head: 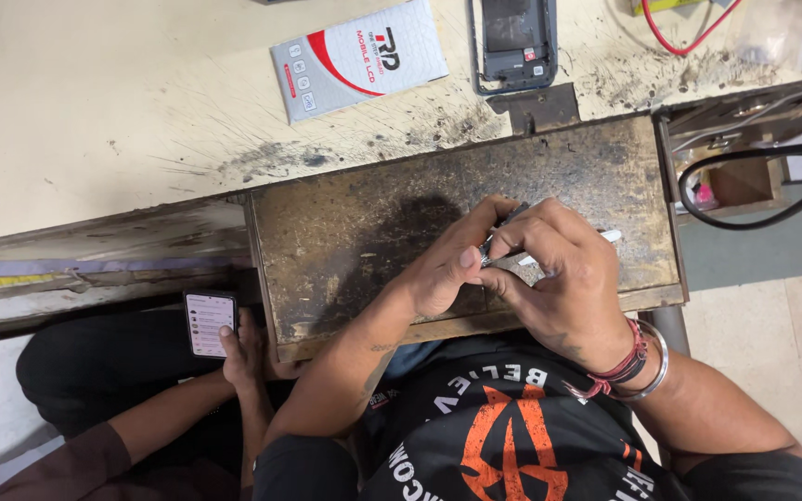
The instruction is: The person disassembles a smartphone at a repair bench, prying off the back cover, lifting out the battery, and unscrewing internal components with a screwdriver. They handle the phone frame, battery, and small parts, setting the removed back cover aside on the bench.
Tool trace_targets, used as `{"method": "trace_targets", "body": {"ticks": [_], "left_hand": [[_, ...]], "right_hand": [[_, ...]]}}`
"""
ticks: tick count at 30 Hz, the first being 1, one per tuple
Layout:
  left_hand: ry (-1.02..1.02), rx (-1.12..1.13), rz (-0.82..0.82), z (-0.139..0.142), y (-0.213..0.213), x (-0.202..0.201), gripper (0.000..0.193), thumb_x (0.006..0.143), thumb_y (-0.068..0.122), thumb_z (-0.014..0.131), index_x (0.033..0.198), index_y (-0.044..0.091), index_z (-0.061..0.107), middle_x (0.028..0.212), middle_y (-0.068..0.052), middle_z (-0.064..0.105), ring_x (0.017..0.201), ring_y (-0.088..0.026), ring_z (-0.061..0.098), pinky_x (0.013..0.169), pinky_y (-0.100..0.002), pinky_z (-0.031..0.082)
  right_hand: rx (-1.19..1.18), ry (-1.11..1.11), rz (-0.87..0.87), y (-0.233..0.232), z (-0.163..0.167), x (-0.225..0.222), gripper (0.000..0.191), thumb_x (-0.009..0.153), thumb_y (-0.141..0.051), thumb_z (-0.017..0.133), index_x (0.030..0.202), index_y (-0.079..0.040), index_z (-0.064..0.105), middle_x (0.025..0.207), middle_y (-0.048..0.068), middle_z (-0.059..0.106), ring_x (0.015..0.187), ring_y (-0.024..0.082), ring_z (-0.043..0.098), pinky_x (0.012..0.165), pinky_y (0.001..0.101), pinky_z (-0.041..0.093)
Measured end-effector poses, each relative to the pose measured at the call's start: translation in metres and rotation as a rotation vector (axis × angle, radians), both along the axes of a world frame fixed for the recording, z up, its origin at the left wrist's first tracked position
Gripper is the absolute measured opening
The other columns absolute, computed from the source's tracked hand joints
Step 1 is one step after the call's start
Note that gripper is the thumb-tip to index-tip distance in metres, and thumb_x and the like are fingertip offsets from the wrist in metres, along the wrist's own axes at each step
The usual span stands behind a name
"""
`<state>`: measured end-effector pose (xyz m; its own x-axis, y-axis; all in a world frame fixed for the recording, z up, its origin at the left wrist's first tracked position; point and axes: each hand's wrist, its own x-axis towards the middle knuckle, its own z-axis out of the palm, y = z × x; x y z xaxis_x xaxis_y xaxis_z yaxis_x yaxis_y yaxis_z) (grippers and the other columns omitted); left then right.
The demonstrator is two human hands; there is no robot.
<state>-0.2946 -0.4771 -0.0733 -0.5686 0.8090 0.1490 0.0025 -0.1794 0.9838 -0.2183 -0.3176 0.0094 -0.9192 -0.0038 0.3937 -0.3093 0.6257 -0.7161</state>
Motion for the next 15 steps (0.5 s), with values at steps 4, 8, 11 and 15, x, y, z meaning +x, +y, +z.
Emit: {"method": "trace_targets", "body": {"ticks": [4,8,11,15], "left_hand": [[0.044,-0.021,0.018,0.0,0.0006,-0.0003,0.114,0.092,0.091,0.033,0.146,-0.008,0.042,0.136,-0.017,0.054,0.132,-0.024,0.054,0.112,-0.034,0.046],[0.016,-0.031,0.008,0.0005,-0.0002,0.0001,0.115,0.089,0.091,0.034,0.146,-0.009,0.04,0.136,-0.018,0.052,0.13,-0.025,0.053,0.105,-0.035,0.049],[0.047,-0.036,0.009,0.001,0.0003,-0.0006,0.113,0.091,0.091,0.032,0.144,-0.008,0.043,0.135,-0.018,0.053,0.131,-0.026,0.054,0.11,-0.036,0.046],[0.064,-0.026,0.007,0.0006,0.0002,-0.0009,0.112,0.092,0.09,0.032,0.143,-0.009,0.044,0.134,-0.018,0.053,0.131,-0.027,0.054,0.115,-0.037,0.044]], "right_hand": [[0.02,-0.005,0.016,0.0019,0.0007,0.0004,0.032,0.075,-0.015,0.092,0.091,-0.009,0.065,0.091,0.006,0.062,0.085,0.026,0.066,0.072,0.0361,0.051],[0.02,0.018,0.033,0.0034,0.0001,-0.0008,0.031,0.077,-0.017,0.091,0.092,-0.009,0.064,0.089,0.006,0.06,0.085,0.028,0.064,0.074,0.0377,0.05],[0.03,0.028,0.039,0.0045,-0.0008,-0.0004,0.032,0.077,-0.017,0.091,0.092,-0.009,0.064,0.089,0.007,0.059,0.085,0.029,0.063,0.074,0.0384,0.05],[0.035,0.031,0.029,0.0043,-0.0018,0.0001,0.032,0.077,-0.018,0.091,0.091,-0.01,0.063,0.089,0.007,0.059,0.085,0.029,0.062,0.073,0.0383,0.049]]}}
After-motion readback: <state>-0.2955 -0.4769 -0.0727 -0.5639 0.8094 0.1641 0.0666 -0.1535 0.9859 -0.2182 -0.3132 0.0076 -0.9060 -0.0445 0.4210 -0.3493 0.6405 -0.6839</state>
